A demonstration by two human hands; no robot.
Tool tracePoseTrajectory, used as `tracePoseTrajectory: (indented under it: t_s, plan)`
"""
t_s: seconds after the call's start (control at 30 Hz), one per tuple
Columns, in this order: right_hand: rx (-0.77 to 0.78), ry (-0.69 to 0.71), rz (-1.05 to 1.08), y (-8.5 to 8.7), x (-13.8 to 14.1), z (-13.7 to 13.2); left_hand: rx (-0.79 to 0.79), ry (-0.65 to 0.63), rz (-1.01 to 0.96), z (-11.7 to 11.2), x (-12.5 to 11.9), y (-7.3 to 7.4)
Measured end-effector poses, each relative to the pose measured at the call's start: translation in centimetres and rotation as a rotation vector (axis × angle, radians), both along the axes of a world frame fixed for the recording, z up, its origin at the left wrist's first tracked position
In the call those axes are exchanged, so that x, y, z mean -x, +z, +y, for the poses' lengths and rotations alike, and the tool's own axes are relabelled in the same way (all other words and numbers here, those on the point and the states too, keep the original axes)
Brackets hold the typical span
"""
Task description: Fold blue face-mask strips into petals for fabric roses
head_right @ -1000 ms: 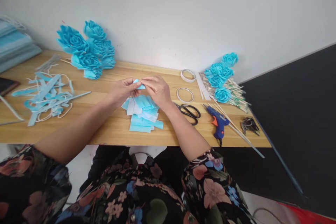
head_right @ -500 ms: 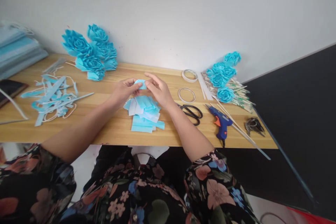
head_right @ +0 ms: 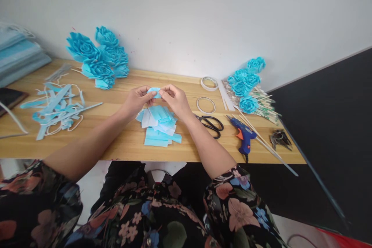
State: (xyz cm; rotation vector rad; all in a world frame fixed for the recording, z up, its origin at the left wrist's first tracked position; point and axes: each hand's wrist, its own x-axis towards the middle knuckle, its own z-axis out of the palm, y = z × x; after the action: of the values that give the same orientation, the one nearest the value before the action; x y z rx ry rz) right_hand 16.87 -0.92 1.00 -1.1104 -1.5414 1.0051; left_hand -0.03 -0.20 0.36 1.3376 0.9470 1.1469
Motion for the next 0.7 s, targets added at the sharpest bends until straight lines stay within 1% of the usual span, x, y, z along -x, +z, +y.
tracePoseTrajectory:
  t_s: [0.17, 0.43, 0.53, 0.7]
  plan:
    - [-0.039, -0.022, -0.028, -0.26, -0.13, 0.15, 0.009, 0.0, 0.01, 0.04, -0.13, -0.09]
    - [-0.065, -0.036, -0.057, -0.16, -0.28, 0.11, 0.016, -0.003, 0.017, -0.12, -0.17, 0.11]
    - [-0.039, -0.038, -0.03, -0.09, -0.22, 0.07, 0.015, -0.001, 0.001, -0.02, -0.16, 0.07]
    - [0.049, 0.014, 0.105, 0.07, -0.17, 0.0, 0.003, 0.008, -0.014, 0.11, -0.1, -0.16]
